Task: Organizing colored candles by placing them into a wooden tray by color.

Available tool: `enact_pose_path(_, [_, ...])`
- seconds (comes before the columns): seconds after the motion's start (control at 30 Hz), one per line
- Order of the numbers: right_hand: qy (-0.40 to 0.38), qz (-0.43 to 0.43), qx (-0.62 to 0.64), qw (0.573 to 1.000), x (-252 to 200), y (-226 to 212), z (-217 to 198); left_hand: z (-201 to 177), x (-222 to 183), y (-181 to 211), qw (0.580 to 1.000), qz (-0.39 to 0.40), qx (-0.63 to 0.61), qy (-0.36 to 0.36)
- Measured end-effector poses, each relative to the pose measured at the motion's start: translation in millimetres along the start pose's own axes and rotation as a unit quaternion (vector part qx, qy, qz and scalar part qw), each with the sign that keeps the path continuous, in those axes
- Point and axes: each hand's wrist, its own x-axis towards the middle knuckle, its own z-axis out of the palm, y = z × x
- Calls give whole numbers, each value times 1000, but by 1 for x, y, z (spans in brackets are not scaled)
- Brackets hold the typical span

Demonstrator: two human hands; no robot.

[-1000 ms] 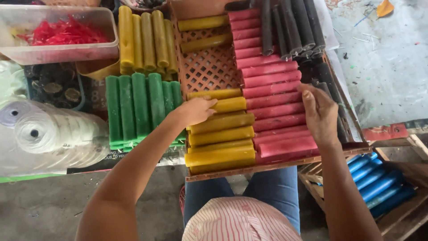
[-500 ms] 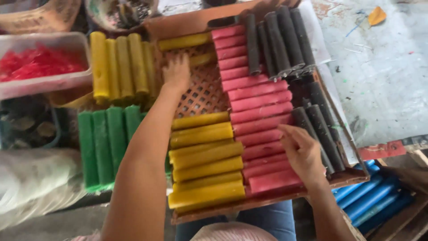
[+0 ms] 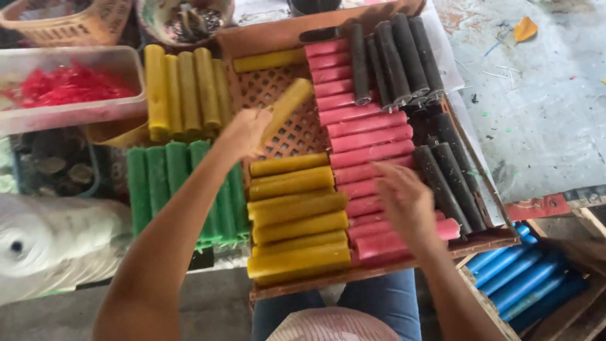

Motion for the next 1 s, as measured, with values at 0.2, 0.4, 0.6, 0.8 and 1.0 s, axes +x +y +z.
enact_pose_path(0.2, [-56, -369, 105, 922, 16, -75, 50, 33, -131, 36, 953, -36, -287, -91])
enact_pose_path(0.4, [-51, -195, 100, 974, 66, -48, 7, -5, -202, 61, 963, 121, -149, -191])
enact_pose_path(0.6, [-240, 161, 336, 897, 48, -32, -10, 2, -204, 33, 865, 396, 306, -33])
enact_pose_path(0.8, [-315, 44, 170, 933, -6, -23, 2, 10, -212, -22, 903, 302, 283, -115])
enact_pose_path(1.0, [-264, -146, -33, 953, -24, -4, 30, -1, -180, -53, 916, 282, 264, -103])
